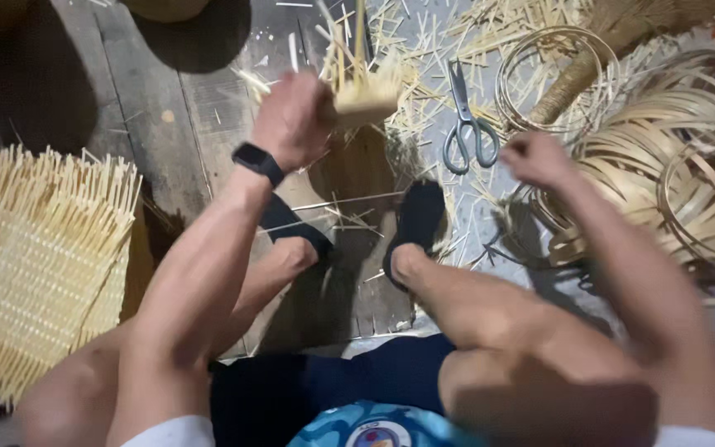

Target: The person places a circular bamboo frame onto a woven bamboo mat, then uses shears to trim the excess bamboo strips around the frame's edge. The person repeats this process multiple times, stacking the finished pieces and handling bamboo mats and frames.

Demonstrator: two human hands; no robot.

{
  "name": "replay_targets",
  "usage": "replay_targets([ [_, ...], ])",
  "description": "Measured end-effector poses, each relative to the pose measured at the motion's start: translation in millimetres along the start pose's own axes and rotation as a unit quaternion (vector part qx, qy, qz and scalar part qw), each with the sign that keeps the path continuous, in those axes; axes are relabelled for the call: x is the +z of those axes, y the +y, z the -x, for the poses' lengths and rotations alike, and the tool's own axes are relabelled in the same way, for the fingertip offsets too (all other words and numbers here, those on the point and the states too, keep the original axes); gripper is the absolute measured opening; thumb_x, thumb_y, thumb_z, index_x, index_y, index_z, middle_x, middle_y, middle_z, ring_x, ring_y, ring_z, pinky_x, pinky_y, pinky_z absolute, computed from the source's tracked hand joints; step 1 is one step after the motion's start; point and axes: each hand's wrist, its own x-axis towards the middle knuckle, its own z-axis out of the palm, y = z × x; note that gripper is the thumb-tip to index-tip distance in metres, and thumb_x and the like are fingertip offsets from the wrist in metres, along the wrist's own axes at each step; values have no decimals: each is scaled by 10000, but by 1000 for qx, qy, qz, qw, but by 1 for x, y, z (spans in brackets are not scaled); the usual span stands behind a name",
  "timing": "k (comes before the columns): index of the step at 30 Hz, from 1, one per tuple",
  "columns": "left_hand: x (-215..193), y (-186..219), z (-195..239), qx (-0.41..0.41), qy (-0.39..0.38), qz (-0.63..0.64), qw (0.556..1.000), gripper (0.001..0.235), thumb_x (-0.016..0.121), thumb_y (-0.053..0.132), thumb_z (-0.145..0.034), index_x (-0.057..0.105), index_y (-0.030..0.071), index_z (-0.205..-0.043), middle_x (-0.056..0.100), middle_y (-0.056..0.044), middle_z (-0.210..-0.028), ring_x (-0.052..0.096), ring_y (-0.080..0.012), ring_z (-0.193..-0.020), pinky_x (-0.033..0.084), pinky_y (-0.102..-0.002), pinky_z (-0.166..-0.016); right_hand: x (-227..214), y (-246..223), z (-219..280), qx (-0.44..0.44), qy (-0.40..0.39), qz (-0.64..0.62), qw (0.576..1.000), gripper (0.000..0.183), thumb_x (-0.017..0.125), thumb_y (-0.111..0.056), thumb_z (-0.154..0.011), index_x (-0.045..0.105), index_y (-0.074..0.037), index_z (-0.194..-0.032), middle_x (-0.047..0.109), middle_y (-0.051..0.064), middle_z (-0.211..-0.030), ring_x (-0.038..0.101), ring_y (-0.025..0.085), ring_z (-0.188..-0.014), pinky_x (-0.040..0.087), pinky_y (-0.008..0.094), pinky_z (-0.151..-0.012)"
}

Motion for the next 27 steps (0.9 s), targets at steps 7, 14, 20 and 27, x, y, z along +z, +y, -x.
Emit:
replay_targets([
  [7, 80, -23, 112, 119, -37, -174, 977, 451, 762, 92, -729, 548, 91, -1126, 564, -142, -1277, 599, -334, -1163, 544, -454, -915, 142, 43, -111, -135, 266, 10, 954, 617, 923, -319, -722, 639, 60, -1117, 645, 299, -1122, 607, 462, -1066, 485, 510, -921],
  [14, 71, -59, 116, -98, -39, -135, 985, 356, 706, 123, -922, 587, 85, -1255, 588, -149, -1347, 570, -354, -1209, 524, -442, -1001, 143, 58, -138, -59, 168, -71, 981, 596, 868, -189, -653, 629, 52, -1143, 688, 272, -1052, 665, 435, -1004, 520, 484, -904],
  [20, 101, -15, 39, -273, 129, -18, 953, 1254, 945, 545, -540, 347, -134, -1408, 483, -324, -1315, 464, -481, -1201, 377, -568, -1040, 122, 41, -95, -61, -6, -201, 978, 259, 839, -173, -706, 712, -8, -861, 702, 90, -742, 687, 233, -694, 554, 390, -658],
  [27, 98, -13, 27, -281, 119, -56, 951, 1219, 959, 576, -527, 364, 18, -1433, 504, -240, -1234, 485, -398, -1149, 387, -563, -1035, 99, -39, -8, -159, 30, -210, 964, 341, 797, -329, -906, 697, -3, -929, 640, 63, -688, 572, 150, -634, 491, 337, -587],
])
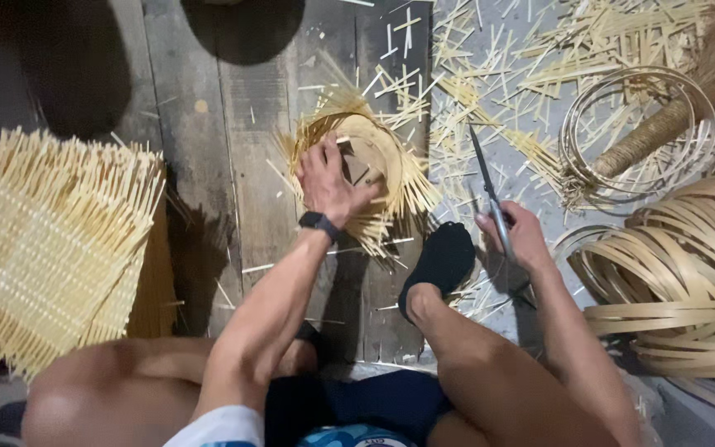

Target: The person places a circular bamboo frame onto a woven bamboo mat, then uses shears to trim the excess bamboo strips around the frame's edge. The person repeats this process multiple times, stacking the finished pieces and handling bamboo mats and frames.

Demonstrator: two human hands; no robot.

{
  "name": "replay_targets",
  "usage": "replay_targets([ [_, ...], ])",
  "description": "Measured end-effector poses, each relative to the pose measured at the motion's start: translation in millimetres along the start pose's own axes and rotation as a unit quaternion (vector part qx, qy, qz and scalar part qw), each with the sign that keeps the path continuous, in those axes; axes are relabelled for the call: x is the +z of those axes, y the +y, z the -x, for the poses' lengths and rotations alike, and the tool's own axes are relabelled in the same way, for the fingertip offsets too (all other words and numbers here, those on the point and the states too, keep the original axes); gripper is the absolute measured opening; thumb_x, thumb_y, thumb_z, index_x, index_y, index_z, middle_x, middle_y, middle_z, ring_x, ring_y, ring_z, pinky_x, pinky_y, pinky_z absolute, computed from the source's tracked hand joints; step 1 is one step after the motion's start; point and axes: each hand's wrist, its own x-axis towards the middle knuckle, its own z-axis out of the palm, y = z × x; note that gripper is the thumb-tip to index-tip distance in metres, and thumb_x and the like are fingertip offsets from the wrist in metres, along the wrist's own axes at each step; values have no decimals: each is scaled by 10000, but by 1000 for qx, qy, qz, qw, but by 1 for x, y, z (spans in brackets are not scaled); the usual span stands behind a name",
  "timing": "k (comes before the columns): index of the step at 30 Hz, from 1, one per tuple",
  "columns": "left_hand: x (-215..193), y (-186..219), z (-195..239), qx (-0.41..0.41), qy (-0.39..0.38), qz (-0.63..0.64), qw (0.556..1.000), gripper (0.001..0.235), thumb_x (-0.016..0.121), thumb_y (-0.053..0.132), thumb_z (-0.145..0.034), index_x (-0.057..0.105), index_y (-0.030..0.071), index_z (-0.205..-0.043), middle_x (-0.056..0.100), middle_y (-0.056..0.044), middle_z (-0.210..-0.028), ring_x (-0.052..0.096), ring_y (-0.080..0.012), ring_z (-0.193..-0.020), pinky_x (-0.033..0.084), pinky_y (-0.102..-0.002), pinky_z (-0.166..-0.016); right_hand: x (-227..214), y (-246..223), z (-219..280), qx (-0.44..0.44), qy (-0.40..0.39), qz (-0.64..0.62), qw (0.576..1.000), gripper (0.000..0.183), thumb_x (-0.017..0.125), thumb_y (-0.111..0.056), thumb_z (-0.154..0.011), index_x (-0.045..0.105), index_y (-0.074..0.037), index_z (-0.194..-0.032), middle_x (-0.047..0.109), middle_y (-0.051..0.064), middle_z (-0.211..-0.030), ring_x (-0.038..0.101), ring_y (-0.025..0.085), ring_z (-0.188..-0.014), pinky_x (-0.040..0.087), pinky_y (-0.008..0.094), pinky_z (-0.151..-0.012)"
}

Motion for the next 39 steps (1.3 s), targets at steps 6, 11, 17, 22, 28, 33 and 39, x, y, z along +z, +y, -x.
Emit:
replay_targets([
  [6, 11, 0, -13, 103, -63, 37, 992, 1210, 957, 491, -517, 360, 52, -1473, 516, -191, -1229, 476, -404, -1167, 355, -557, -1068, -1, -38, -25, -20, -10, 177, 984, 587, 777, -527, -897, 625, 14, -1066, 615, 196, -910, 615, 331, -831, 505, 447, -771],
  [11, 27, 5, -10, 78, -7, 56, 995, 1217, 971, 386, -461, 367, 47, -1462, 501, -197, -1330, 441, -418, -1244, 284, -564, -1069, 6, -55, -67, -103, -19, 278, 955, 635, 770, -517, -841, 644, 12, -1170, 605, 264, -1058, 575, 432, -1014, 487, 515, -873],
  [17, 26, 4, -8, 120, -22, 98, 988, 1103, 949, 299, -502, 432, 71, -1449, 528, -148, -1369, 449, -386, -1249, 309, -529, -1075, 25, -61, -89, -92, 10, 360, 928, 455, 725, -388, -898, 692, -45, -1195, 655, 210, -1036, 635, 404, -957, 524, 536, -804],
  [22, 23, -1, -11, 163, -54, 101, 980, 1101, 924, 253, -463, 439, 83, -1436, 526, -150, -1364, 453, -399, -1255, 309, -524, -1068, 15, -50, -84, -128, 51, 385, 913, 347, 725, -308, -844, 727, -78, -1104, 672, 170, -976, 658, 364, -862, 537, 520, -710],
  [28, 15, -4, -19, 227, -114, 110, 961, 1131, 956, 306, -474, 430, 89, -1450, 509, -161, -1391, 439, -411, -1284, 299, -527, -1071, 37, -40, -97, -181, 117, 390, 895, 383, 774, -363, -806, 706, -35, -992, 651, 182, -923, 648, 359, -859, 536, 498, -728],
  [33, 9, -12, -26, 271, -171, 99, 942, 1133, 961, 337, -475, 427, 97, -1444, 525, -144, -1389, 437, -401, -1319, 297, -527, -1113, 19, -31, -96, -153, 48, 374, 913, 277, 706, -298, -887, 699, -64, -1035, 659, 144, -983, 636, 329, -966, 519, 485, -818],
  [39, 9, -2, -30, 304, -213, 72, 925, 1171, 974, 378, -485, 412, 95, -1472, 494, -170, -1456, 407, -431, -1357, 287, -551, -1111, 33, -47, -98, -238, 157, 404, 869, 476, 780, -383, -704, 685, -4, -976, 664, 189, -942, 666, 350, -866, 554, 475, -751],
])
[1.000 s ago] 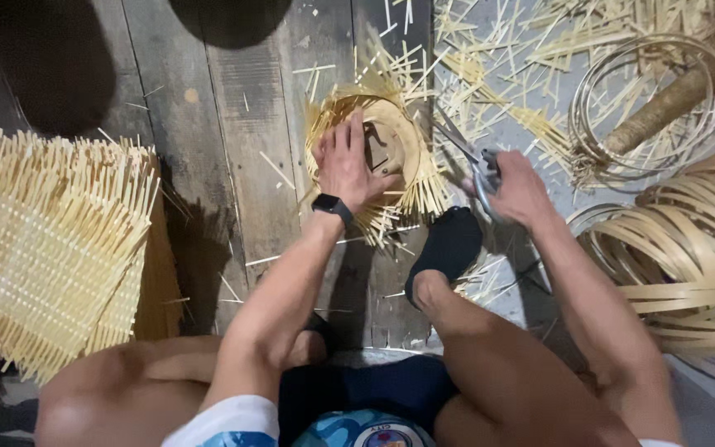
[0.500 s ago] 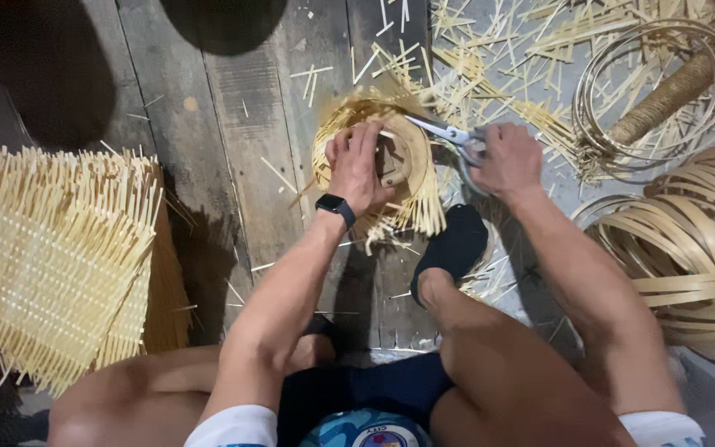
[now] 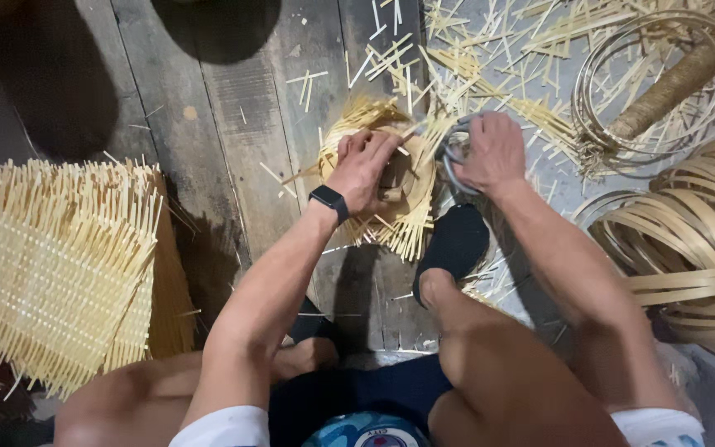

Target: The person places a circular bamboo frame onto a woven bamboo mat, then uses shears to trim the excess bamboo strips around the frame's edge. The person repeats this process multiple times, stacking the finished pieces and handling bamboo mats and frames.

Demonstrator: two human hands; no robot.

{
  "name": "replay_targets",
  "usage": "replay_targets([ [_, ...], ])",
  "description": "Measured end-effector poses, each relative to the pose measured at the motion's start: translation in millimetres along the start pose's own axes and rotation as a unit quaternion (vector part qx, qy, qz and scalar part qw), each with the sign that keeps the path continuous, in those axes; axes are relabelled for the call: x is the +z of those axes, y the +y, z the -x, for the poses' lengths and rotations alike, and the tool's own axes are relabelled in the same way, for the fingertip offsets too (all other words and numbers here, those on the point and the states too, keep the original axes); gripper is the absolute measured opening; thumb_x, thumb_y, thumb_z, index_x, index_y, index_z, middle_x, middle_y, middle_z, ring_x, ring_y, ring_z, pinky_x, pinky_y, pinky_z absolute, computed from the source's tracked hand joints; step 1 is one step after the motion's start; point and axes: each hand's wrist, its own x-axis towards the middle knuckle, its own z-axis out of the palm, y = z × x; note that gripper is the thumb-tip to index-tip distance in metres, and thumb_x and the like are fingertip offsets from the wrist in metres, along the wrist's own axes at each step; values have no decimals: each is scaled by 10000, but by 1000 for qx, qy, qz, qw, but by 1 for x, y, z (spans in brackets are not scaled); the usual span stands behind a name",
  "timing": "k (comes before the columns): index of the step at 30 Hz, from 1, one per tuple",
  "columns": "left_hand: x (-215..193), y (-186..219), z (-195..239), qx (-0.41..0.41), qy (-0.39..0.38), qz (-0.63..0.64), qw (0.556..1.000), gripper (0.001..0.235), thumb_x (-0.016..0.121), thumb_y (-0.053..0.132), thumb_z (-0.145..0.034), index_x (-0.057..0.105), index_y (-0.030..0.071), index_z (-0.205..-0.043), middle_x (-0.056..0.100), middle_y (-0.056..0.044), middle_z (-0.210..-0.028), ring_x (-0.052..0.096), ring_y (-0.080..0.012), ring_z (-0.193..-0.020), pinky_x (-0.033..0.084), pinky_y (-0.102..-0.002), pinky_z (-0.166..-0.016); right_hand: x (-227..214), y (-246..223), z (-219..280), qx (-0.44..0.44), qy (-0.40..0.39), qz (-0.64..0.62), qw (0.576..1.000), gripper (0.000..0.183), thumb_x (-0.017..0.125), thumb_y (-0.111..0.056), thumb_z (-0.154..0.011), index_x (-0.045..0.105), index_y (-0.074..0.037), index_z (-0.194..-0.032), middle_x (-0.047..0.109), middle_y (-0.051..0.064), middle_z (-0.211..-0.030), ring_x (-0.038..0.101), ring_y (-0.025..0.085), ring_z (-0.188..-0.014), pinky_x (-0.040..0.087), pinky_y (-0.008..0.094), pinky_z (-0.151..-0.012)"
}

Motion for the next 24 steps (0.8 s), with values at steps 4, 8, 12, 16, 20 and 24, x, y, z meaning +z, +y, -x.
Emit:
replay_targets([
  [4, -6, 9, 7, -41, 26, -76, 996, 1281, 992, 468, -430, 379, 88, -1489, 442, -243, -1488, 372, -492, -1368, 240, -632, -1129, -12, 23, 4, 59, -215, -56, 973, 360, 717, -343, -887, 700, -77, -1129, 665, 164, -1024, 652, 326, -967, 532, 483, -865],
  [8, 11, 35, 10, -309, 94, 13, 946, 1220, 970, 543, -525, 379, 62, -1478, 500, -248, -1418, 428, -433, -1361, 251, -611, -1165, -19, 33, 4, 30, -164, -25, 986, 410, 736, -332, -829, 694, -45, -1118, 656, 170, -1054, 633, 334, -1024, 526, 463, -908],
  [12, 34, 38, 12, -245, 165, -30, 955, 1179, 872, 327, -691, 211, -93, -1571, 548, -253, -1329, 469, -429, -1256, 292, -562, -1153, -2, 10, -2, -16, -80, 28, 996, 579, 799, -419, -626, 685, 21, -984, 635, 195, -940, 624, 361, -922, 526, 472, -832],
  [16, 34, 17, 20, -187, 148, -56, 969, 1148, 854, 256, -677, 196, -88, -1552, 523, -265, -1321, 449, -449, -1273, 295, -559, -1136, 7, 9, 5, 32, -109, -21, 993, 344, 729, -209, -795, 664, -39, -1087, 618, 147, -1050, 603, 327, -1029, 498, 451, -894],
  [20, 32, 9, 27, -171, 123, -45, 976, 1148, 851, 223, -661, 202, -64, -1563, 514, -246, -1332, 439, -450, -1287, 306, -552, -1130, 5, 14, 16, 36, -102, -45, 993, 308, 732, -219, -839, 654, -35, -1073, 601, 158, -1012, 586, 330, -996, 479, 452, -856],
  [24, 37, 15, 24, -191, 100, -43, 976, 1141, 847, 180, -683, 191, -47, -1589, 506, -243, -1370, 441, -444, -1291, 328, -551, -1074, 11, 0, 13, -16, 4, 30, 999, 525, 802, -435, -655, 639, 19, -863, 595, 183, -851, 605, 341, -812, 528, 452, -704],
])
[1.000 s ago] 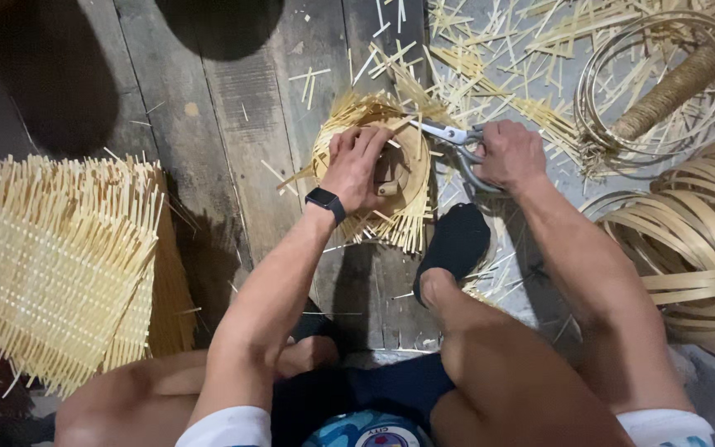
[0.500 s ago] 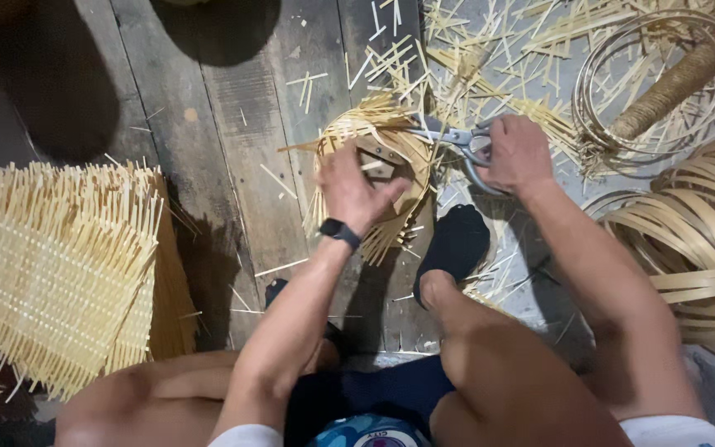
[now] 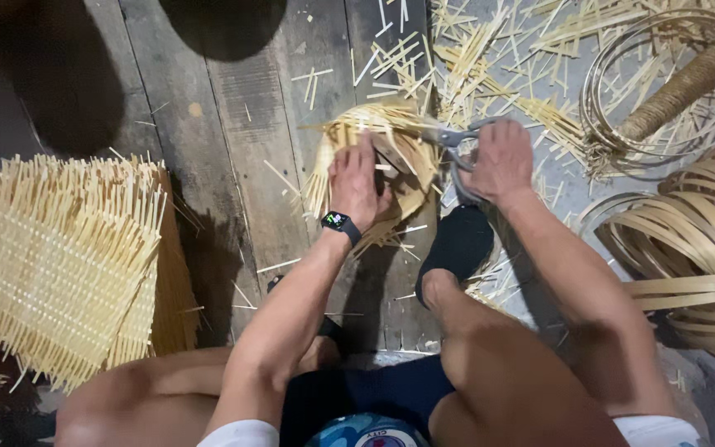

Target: The person places a circular bamboo frame onto a woven bamboo mat, then uses shears to trim the excess bamboo strips around the frame's edge. The person repeats this process multiple times, stacking the finished pieces and handling bamboo mats and frames.

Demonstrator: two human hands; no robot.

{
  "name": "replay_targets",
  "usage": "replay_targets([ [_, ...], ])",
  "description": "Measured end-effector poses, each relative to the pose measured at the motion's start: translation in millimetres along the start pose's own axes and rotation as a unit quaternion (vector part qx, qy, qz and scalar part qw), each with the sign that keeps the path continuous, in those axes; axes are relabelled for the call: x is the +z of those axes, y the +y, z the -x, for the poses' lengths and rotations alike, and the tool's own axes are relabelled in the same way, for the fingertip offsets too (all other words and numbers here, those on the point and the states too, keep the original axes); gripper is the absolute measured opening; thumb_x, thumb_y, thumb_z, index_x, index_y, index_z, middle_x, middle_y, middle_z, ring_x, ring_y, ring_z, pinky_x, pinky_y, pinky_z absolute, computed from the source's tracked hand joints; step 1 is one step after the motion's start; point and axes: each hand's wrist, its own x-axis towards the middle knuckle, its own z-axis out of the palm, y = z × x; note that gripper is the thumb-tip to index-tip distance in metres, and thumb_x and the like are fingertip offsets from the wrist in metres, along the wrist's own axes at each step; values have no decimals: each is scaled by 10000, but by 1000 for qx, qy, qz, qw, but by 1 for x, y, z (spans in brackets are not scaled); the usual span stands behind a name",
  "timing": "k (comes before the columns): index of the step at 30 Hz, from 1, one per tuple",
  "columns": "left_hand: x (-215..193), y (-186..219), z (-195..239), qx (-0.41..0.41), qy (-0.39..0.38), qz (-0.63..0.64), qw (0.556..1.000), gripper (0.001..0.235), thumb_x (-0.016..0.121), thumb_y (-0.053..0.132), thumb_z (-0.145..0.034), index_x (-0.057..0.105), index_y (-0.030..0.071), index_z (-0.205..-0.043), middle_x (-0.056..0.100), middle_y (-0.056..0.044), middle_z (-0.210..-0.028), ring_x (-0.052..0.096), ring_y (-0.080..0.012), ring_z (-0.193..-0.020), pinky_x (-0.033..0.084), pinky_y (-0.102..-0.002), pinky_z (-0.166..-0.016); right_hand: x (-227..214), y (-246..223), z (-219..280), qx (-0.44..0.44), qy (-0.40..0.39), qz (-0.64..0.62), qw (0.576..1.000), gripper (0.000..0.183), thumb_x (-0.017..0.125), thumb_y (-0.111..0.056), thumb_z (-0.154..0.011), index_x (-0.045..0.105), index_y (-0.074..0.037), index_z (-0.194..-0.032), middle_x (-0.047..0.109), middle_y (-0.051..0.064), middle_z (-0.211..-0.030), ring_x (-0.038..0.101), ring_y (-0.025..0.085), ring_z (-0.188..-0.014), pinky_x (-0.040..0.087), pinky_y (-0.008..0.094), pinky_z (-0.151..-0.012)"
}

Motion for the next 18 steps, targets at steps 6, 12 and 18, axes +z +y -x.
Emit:
replay_targets([
  [6, -10, -9, -5, 94, 12, 15, 995, 1178, 866, 139, -576, 239, -38, -1558, 550, -224, -1292, 486, -395, -1248, 342, -544, -1107, -6, 18, -13, 124, -293, -104, 943, 266, 634, -284, -983, 671, -45, -1091, 617, 151, -992, 632, 307, -912, 528, 473, -822],
  [12, -15, -14, -10, 120, -47, 35, 991, 1170, 862, 100, -530, 317, 43, -1565, 587, -146, -1269, 496, -379, -1255, 358, -488, -1098, -14, 14, -17, 13, -124, -8, 992, 505, 773, -366, -706, 685, 6, -1036, 624, 187, -851, 618, 314, -796, 541, 459, -684],
  [18, -34, 1, -3, 166, -56, -22, 984, 1182, 836, 92, -525, 314, 81, -1586, 518, -120, -1495, 422, -352, -1415, 332, -471, -1189, -8, 11, -18, 70, -275, -50, 958, 416, 731, -354, -833, 666, -14, -1063, 642, 173, -956, 633, 308, -890, 559, 452, -733],
])
